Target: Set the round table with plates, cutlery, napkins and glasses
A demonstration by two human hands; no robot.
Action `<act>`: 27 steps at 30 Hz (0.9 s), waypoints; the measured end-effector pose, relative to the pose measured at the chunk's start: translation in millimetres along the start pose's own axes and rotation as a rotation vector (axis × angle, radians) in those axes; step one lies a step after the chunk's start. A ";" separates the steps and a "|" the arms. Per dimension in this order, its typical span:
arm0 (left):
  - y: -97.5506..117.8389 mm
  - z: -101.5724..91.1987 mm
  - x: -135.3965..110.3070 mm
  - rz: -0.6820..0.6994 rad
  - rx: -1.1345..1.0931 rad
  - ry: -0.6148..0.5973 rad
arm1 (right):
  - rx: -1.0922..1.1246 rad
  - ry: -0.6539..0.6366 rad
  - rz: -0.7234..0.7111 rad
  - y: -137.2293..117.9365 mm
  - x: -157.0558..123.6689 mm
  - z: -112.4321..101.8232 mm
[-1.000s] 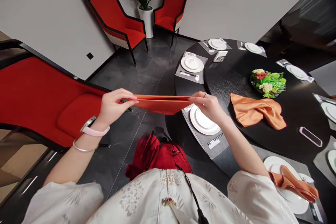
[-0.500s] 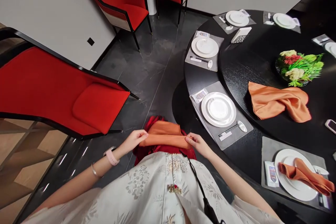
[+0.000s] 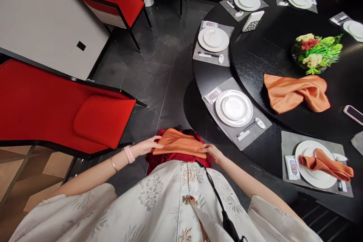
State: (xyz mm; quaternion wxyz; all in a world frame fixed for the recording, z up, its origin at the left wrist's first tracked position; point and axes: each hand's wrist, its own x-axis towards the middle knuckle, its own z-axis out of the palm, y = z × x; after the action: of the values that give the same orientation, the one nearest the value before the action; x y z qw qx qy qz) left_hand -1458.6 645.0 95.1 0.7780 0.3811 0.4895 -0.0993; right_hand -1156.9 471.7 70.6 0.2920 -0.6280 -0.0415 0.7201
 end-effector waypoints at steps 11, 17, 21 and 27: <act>76.3 -23.2 15.7 0.864 0.786 0.338 | -0.762 0.394 -0.906 -55.5 -19.5 -8.2; 95.3 -15.8 9.5 0.569 0.497 0.080 | -0.203 0.042 -0.562 -71.4 -24.2 -14.6; 86.2 -17.1 8.9 0.161 0.268 -0.105 | 0.124 -0.137 -0.212 -58.5 -23.9 -11.6; 45.3 -19.6 5.5 -0.183 0.380 -0.123 | -0.125 -0.168 0.296 -11.6 -14.8 -4.5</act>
State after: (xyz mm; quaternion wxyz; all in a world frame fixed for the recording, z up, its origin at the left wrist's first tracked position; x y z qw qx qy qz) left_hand -1445.4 691.0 108.4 0.7084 0.4681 0.4460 -0.2833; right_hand -1147.8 472.8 87.6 0.1386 -0.5817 -0.0174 0.8013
